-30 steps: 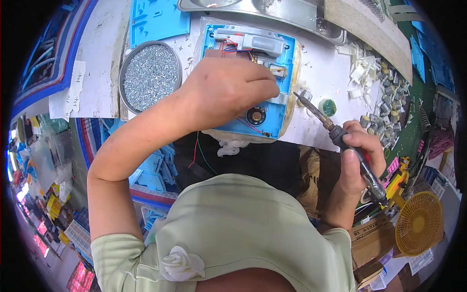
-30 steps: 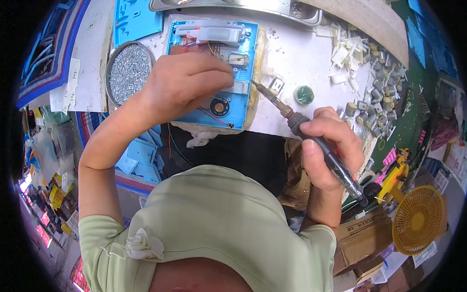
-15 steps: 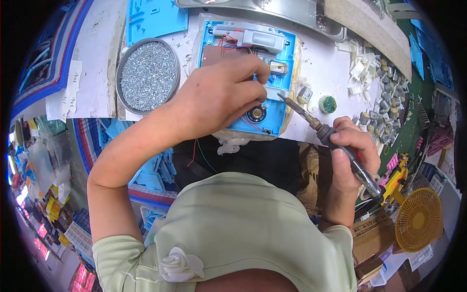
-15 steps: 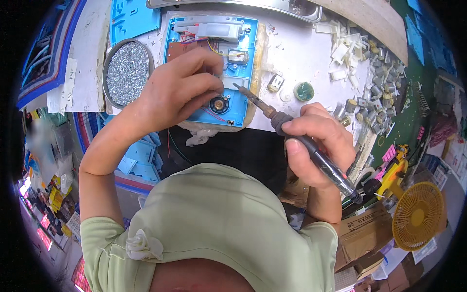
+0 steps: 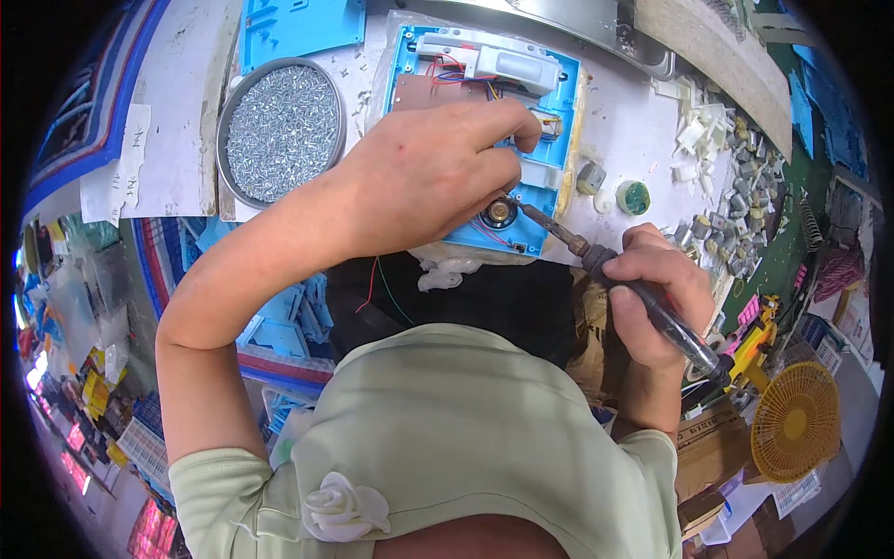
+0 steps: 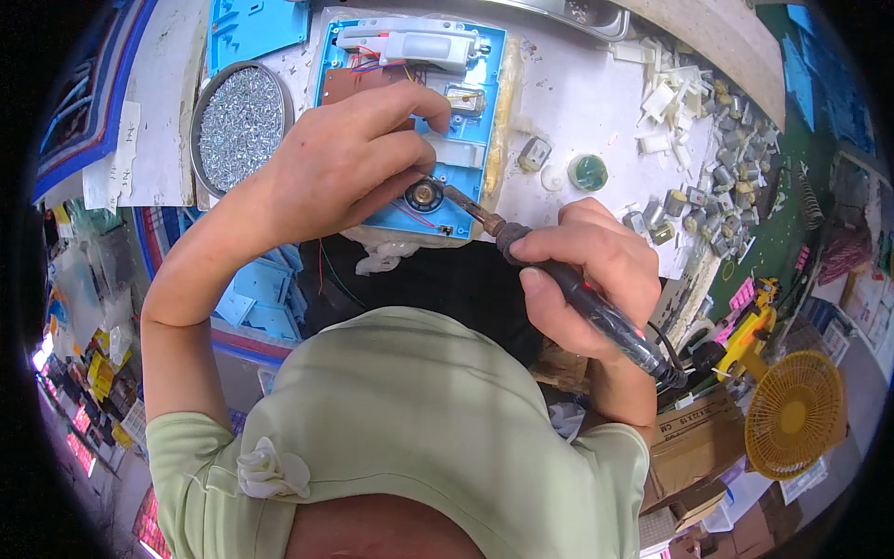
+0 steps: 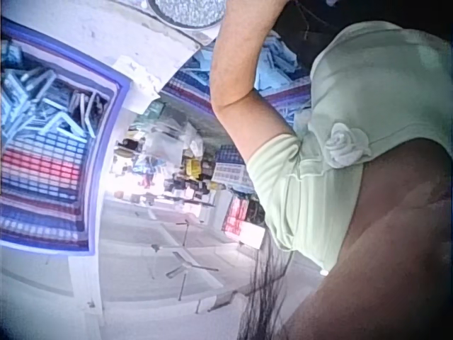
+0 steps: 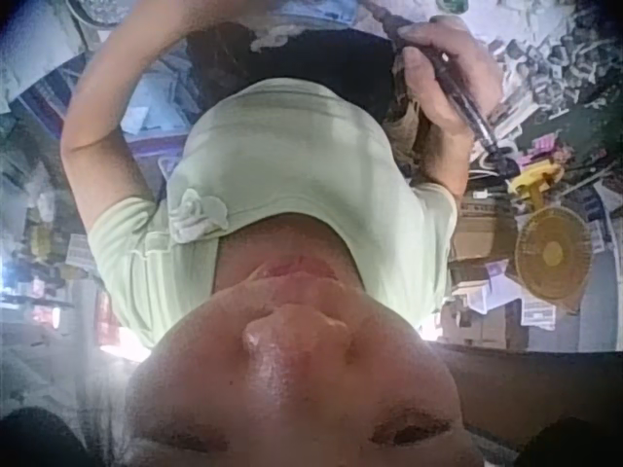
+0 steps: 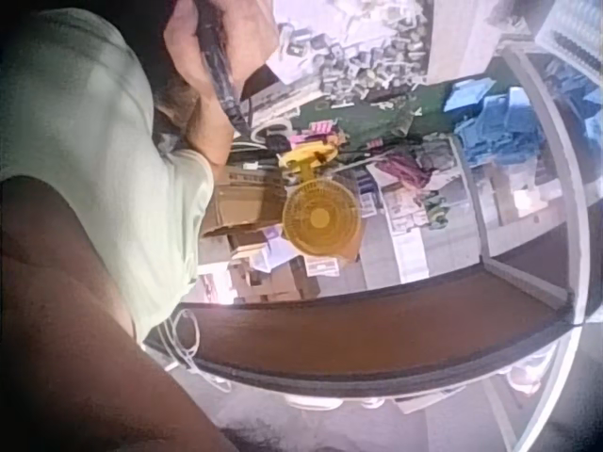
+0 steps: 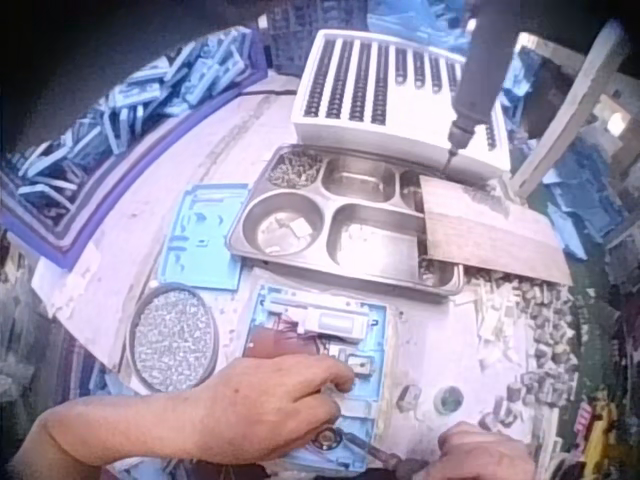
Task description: Assembling components into a blue plastic casing, including soldering wires to a circuit board and securing the housing with a power drill.
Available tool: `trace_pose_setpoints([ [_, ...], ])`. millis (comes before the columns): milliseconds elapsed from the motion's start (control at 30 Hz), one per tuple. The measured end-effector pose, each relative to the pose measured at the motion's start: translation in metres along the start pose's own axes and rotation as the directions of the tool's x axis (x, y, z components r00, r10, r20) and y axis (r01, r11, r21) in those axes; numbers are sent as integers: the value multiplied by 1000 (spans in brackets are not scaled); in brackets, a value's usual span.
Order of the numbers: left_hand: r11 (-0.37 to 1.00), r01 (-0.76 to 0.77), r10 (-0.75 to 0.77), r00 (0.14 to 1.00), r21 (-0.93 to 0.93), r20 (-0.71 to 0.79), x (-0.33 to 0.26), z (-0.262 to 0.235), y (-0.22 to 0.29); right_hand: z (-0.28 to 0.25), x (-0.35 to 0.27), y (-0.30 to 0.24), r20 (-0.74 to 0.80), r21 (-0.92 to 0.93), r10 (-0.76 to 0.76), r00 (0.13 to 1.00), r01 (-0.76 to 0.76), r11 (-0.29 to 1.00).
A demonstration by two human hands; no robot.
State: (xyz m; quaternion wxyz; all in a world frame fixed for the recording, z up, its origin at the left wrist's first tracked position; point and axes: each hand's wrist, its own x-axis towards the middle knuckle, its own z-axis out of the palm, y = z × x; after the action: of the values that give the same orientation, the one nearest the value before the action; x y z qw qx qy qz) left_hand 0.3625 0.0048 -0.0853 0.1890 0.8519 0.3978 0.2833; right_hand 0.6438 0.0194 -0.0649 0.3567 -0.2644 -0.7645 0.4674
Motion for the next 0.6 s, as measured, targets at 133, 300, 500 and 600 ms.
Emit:
trace_pose_setpoints([
  [133, 1000, -3, 2, 1000, 25, 19, 0, 0, -1, 1, 0, -1, -8, -25, 24, 1000, -24, 999],
  [300, 999, -18, 17, 1000, 48, 24, 0, 0, -1, 0, 1, -2, 10, -57, 55, 998, -54, 997],
  [500, 998, -22, 21, 1000, 59, 17, 0, 2, -2, -1, 4, -7, 30, -65, 88, 996, -86, 994],
  [600, 998, -17, 16, 999, 61, 30, 0, 2, -1, 0, 5, -8, 33, -69, 65, 997, -63, 996],
])
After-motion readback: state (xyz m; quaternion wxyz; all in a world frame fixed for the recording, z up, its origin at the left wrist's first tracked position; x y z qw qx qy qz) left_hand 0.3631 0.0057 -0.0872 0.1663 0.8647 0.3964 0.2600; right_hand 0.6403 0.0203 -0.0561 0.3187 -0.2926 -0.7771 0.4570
